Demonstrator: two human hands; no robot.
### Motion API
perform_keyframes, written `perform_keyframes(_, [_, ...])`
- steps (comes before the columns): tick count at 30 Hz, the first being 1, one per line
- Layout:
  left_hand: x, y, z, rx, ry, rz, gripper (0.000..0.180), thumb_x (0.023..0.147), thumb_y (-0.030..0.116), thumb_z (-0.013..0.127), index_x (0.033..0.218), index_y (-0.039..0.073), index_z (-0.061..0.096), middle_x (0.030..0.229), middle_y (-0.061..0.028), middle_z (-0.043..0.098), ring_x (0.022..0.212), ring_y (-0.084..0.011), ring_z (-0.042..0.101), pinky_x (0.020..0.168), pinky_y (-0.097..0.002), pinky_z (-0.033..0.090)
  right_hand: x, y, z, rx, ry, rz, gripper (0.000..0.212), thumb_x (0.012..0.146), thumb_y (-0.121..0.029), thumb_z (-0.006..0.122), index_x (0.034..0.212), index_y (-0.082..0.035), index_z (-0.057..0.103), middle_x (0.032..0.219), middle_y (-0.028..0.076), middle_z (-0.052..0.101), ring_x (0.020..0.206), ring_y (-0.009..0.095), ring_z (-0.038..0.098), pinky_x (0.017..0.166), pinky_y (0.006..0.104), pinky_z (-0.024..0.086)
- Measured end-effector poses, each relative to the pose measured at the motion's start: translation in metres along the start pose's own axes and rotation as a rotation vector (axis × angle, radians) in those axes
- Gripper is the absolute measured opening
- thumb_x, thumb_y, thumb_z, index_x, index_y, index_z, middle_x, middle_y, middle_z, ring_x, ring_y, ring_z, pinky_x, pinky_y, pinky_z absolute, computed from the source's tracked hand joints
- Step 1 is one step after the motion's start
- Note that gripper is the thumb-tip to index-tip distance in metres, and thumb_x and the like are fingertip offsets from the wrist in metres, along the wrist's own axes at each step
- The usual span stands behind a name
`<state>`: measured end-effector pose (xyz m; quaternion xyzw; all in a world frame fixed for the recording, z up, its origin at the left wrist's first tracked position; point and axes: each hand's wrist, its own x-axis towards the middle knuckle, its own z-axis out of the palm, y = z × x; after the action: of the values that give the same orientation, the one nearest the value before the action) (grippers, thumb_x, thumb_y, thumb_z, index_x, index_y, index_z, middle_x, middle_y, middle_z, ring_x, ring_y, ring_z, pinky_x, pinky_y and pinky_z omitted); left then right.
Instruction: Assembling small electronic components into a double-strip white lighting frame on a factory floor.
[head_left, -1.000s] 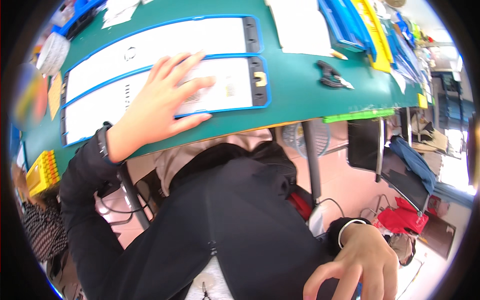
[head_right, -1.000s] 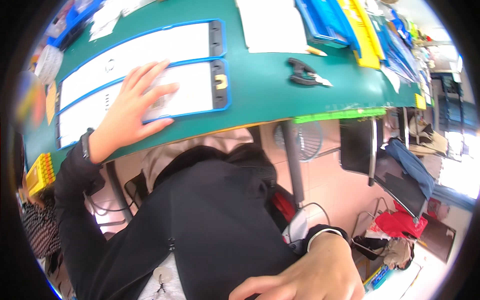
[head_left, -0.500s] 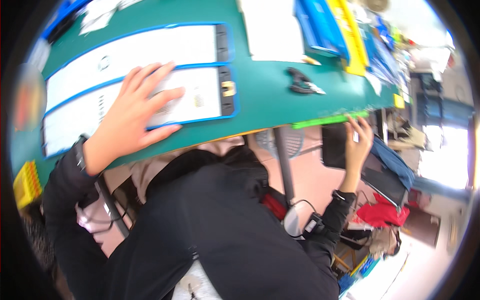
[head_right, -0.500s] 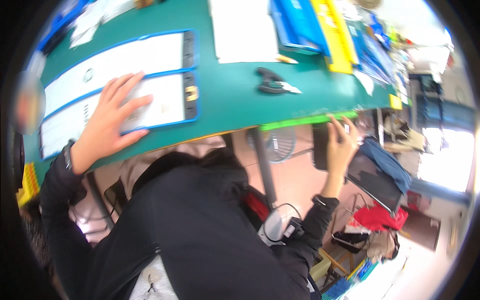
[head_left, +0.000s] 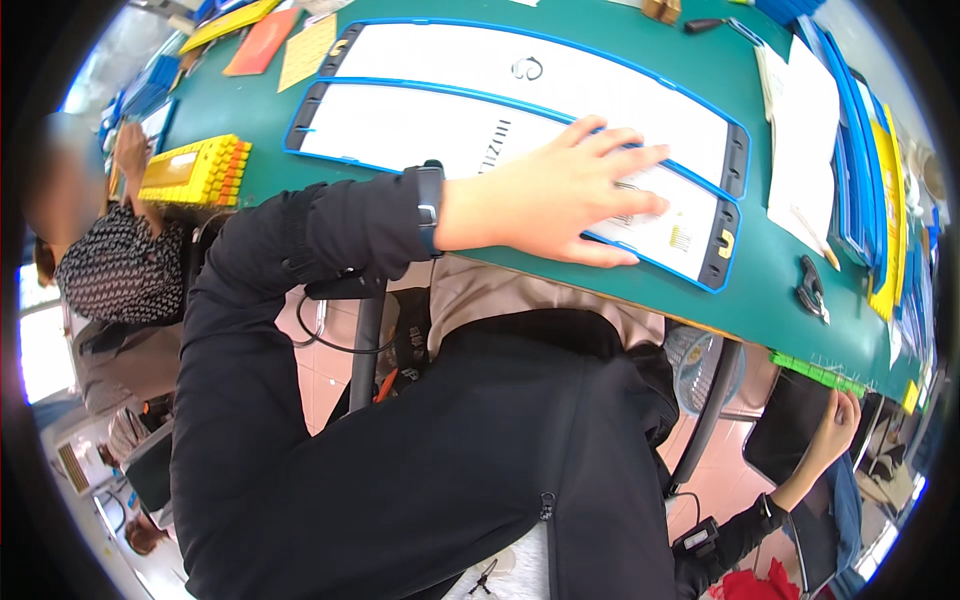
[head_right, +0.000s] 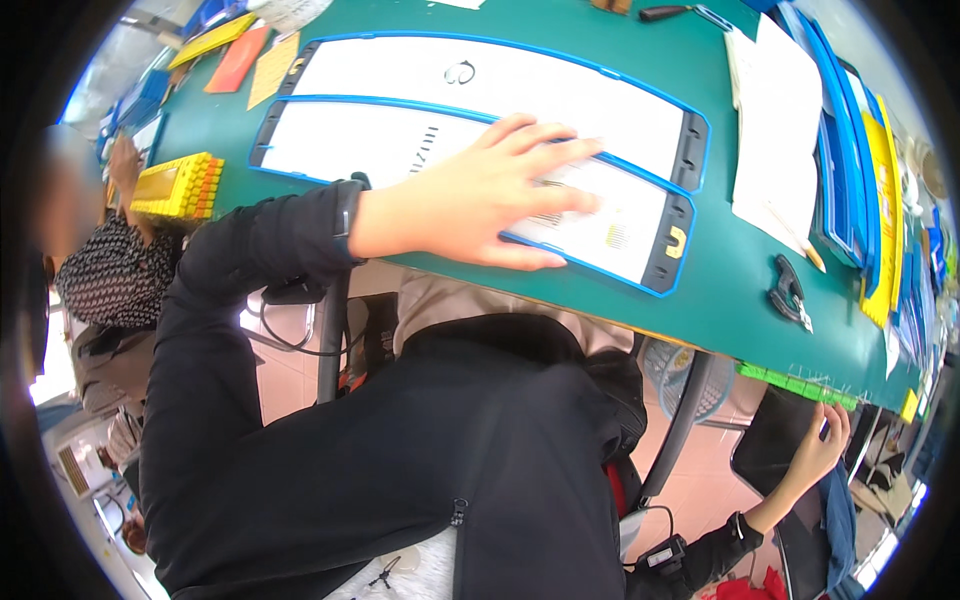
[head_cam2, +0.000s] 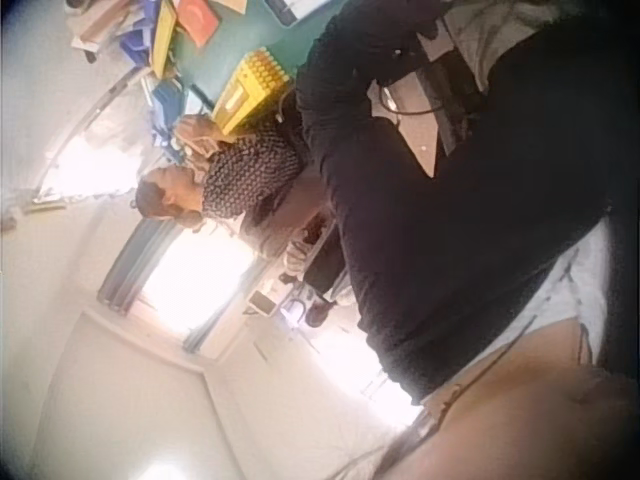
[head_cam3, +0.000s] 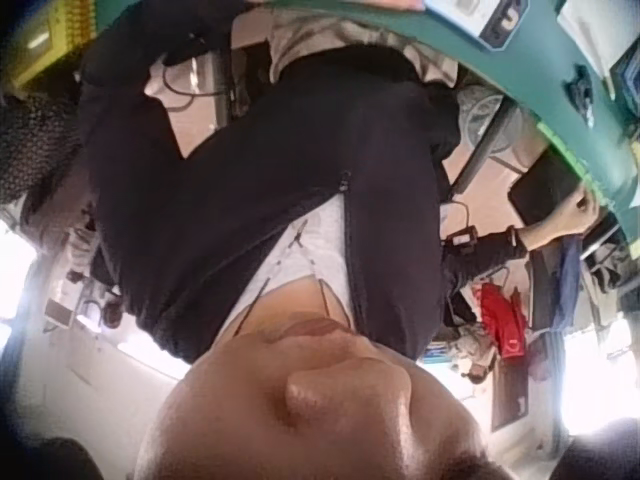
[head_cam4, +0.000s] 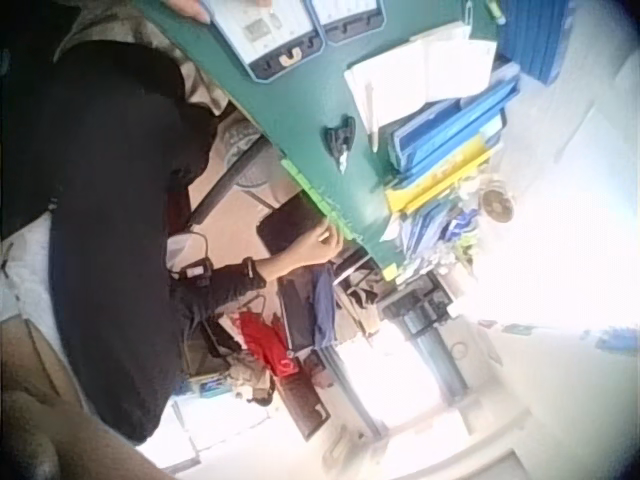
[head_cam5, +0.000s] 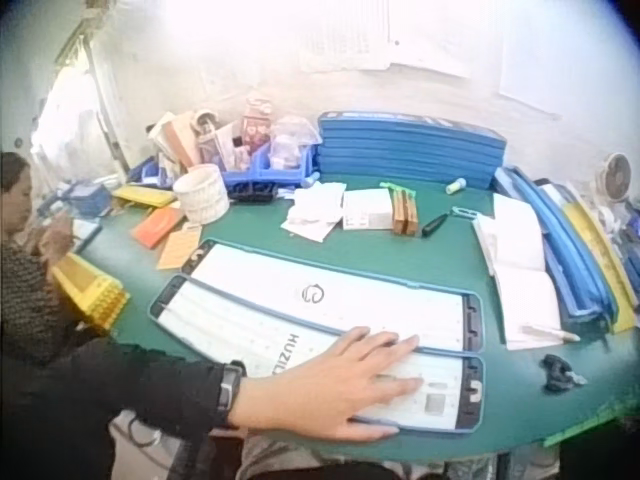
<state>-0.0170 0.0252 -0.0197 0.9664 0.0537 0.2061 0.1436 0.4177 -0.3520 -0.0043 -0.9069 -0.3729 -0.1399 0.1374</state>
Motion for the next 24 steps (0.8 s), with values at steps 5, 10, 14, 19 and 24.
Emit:
perform_keyframes(5, [-0.001,0.001,-0.002,0.042,0.014,0.023,0.049,0.082,0.042,0.068,0.123,0.017,0.059,0.146,-0.0191,0.038,0.129,-0.0415,0.039,0.107,-0.0558,0.028,-0.006,-0.003,0.017,0.015,0.204,-0.123,0.017,0.088,-0.016,0.068,0.093,0.000,0.068,0.111,0.011,0.063,0.108,0.027,0.058,0.095,0.0383,0.044])
perform_keyframes(10, [0.002,0.008,-0.004,0.069,-0.030,0.013,0.047,0.081,0.040,0.069,0.121,0.016,0.060,0.145,-0.0189,0.040,0.128,-0.0417,0.040,0.105,-0.0554,0.030,-0.010,0.003,0.033,0.021,0.313,0.015,0.022,0.090,-0.016,0.068,0.097,0.005,0.067,0.104,0.009,0.065,0.096,0.022,0.061,0.088,0.0331,0.048])
perform_keyframes(14, [0.003,0.020,0.004,0.033,0.005,0.003,0.052,0.081,0.040,0.069,0.124,0.014,0.057,0.145,-0.0194,0.040,0.127,-0.0430,0.040,0.105,-0.0554,0.030,-0.015,-0.002,0.040,0.091,0.351,0.088,0.025,0.091,-0.020,0.067,0.096,0.005,0.068,0.104,0.010,0.067,0.098,0.024,0.061,0.088,0.0346,0.048])
perform_keyframes(19, [0.001,0.023,-0.003,0.009,-0.047,-0.055,0.054,0.082,0.038,0.069,0.127,0.012,0.055,0.146,-0.0197,0.039,0.131,-0.0433,0.037,0.109,-0.0561,0.026,-0.012,-0.012,0.044,0.508,0.384,0.395,0.033,0.095,-0.027,0.063,0.103,0.004,0.069,0.111,0.011,0.068,0.102,0.018,0.061,0.091,0.0310,0.046])
perform_keyframes(24, [-0.015,0.042,-0.057,-0.030,0.018,-0.189,0.050,0.084,0.031,0.068,0.126,0.007,0.055,0.143,-0.0210,0.041,0.133,-0.0419,0.037,0.110,-0.0554,0.028,-0.014,-0.080,0.010,0.734,0.479,0.247,0.020,0.097,-0.013,0.059,0.102,0.006,0.062,0.106,0.015,0.068,0.099,0.019,0.063,0.092,0.0289,0.047])
